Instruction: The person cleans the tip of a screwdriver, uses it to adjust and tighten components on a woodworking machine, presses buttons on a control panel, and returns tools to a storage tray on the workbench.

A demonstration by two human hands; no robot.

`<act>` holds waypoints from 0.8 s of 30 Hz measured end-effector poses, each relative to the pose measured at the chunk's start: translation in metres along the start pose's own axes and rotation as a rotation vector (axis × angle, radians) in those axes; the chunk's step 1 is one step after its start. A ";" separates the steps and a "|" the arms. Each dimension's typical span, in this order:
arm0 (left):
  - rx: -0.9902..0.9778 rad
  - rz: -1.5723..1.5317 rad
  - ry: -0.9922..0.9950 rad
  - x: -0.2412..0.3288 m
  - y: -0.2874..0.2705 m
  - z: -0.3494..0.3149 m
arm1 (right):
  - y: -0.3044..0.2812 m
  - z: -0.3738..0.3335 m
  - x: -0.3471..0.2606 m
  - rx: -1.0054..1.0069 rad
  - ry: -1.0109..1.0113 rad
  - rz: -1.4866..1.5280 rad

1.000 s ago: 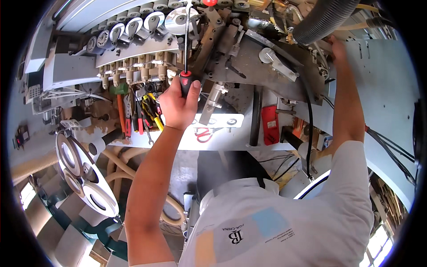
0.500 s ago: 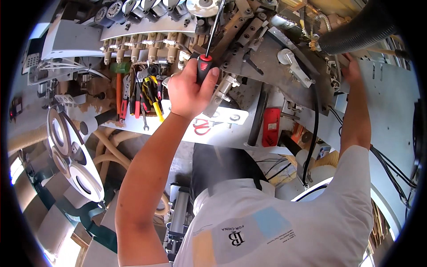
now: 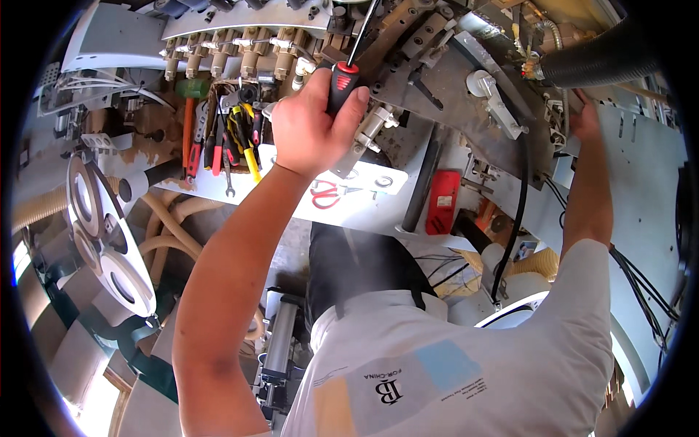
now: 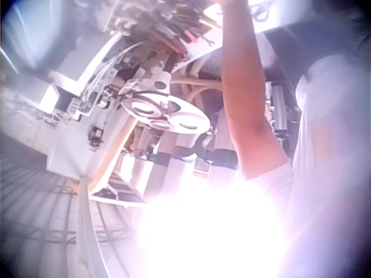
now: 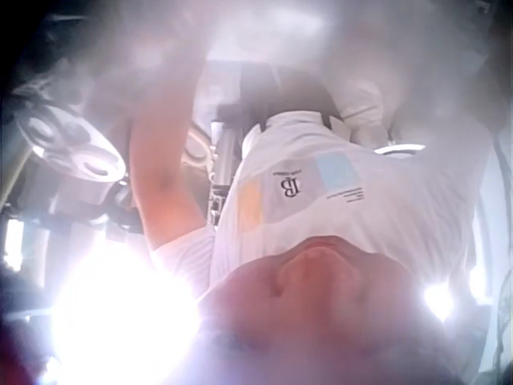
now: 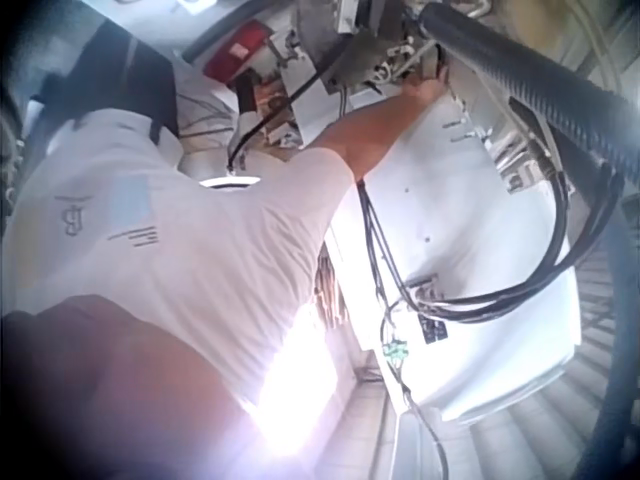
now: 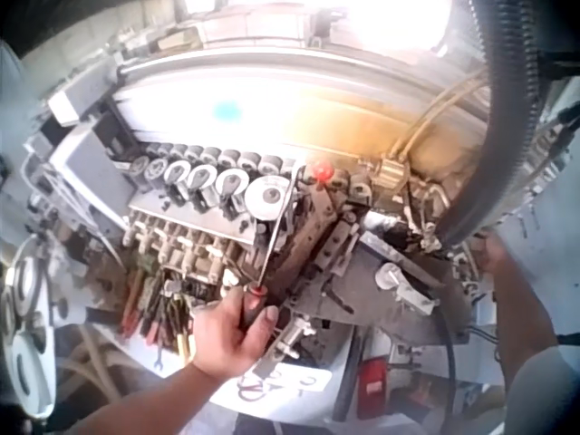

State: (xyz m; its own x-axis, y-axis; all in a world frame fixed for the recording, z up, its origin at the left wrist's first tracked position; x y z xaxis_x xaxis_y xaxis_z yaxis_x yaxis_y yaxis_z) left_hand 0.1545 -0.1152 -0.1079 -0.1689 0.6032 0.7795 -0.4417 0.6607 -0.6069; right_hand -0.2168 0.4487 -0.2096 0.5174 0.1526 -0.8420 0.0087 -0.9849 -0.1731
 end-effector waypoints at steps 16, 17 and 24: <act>0.006 -0.003 0.021 -0.001 -0.002 -0.001 | 0.044 -0.045 -0.008 0.120 -0.037 0.184; 0.001 -0.005 0.010 -0.002 -0.001 -0.002 | 0.046 -0.048 -0.010 0.128 -0.042 0.182; 0.006 -0.016 0.018 -0.002 -0.003 -0.002 | 0.059 -0.061 -0.012 0.171 -0.104 0.176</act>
State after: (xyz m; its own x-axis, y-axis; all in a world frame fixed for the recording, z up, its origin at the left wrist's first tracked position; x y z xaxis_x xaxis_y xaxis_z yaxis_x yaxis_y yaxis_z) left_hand 0.1576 -0.1174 -0.1082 -0.1453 0.6005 0.7863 -0.4497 0.6678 -0.5931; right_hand -0.1704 0.3834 -0.1790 0.4072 -0.0033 -0.9133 -0.2231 -0.9700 -0.0960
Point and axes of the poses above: each hand's wrist, its own z-axis towards the middle knuckle, its own y-axis out of the palm, x = y × z, the point moved 6 cm from there along z, towards the middle knuckle, and after that the axes turned 6 degrees about -y, right-handed, at the moved point
